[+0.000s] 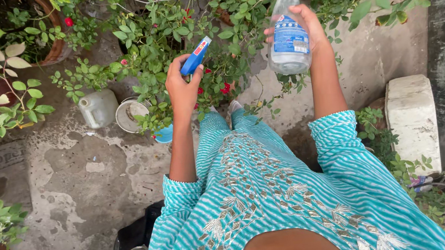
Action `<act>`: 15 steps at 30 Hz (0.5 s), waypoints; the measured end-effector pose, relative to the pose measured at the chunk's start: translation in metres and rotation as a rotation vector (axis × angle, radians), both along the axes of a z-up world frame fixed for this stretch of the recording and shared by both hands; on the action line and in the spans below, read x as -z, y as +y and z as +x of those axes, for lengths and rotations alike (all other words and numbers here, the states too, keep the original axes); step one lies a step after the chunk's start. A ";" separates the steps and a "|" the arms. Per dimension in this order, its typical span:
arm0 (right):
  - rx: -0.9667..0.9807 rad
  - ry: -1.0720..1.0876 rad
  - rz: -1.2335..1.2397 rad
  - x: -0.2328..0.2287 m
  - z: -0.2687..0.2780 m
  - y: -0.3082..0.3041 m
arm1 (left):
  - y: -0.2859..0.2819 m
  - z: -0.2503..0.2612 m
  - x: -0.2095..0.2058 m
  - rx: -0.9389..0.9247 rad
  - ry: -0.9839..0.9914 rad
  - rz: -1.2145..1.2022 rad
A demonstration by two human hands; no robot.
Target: The person attaches a spray nozzle onto a bottle, waters potted plants using a plastic mug, and fills the mug with water from a bucket.
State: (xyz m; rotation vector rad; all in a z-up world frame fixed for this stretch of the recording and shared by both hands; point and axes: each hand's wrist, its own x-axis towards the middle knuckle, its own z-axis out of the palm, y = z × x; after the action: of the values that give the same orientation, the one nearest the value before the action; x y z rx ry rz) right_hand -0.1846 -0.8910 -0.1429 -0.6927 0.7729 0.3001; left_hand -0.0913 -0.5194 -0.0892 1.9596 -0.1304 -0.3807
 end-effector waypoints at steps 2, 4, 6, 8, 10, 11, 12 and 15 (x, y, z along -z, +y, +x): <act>-0.001 -0.019 -0.018 -0.004 0.002 0.001 | 0.001 0.000 0.001 -0.006 0.011 0.017; -0.001 -0.040 -0.036 -0.009 0.004 0.002 | 0.003 0.001 0.002 -0.002 -0.024 0.001; 0.025 -0.040 -0.041 -0.014 0.005 0.003 | 0.006 0.001 0.004 0.004 -0.058 -0.014; 0.032 -0.036 -0.029 -0.018 0.006 0.006 | 0.008 0.002 0.004 -0.011 -0.037 -0.003; 0.039 -0.034 -0.018 -0.023 0.006 0.010 | 0.010 0.003 0.002 -0.015 -0.033 -0.015; 0.052 -0.058 -0.044 -0.024 0.006 0.011 | 0.011 0.004 0.001 -0.018 -0.029 -0.027; 0.067 -0.081 -0.071 -0.025 0.006 0.012 | 0.011 0.004 -0.001 -0.020 -0.031 -0.028; 0.167 -0.156 0.007 -0.019 0.004 0.014 | 0.014 0.005 -0.003 -0.041 0.006 0.023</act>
State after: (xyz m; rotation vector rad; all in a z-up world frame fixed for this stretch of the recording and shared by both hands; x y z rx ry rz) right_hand -0.1807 -0.8768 -0.1237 -0.6326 0.6761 0.0955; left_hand -0.0858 -0.5056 -0.0866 1.9805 -0.0819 -0.3624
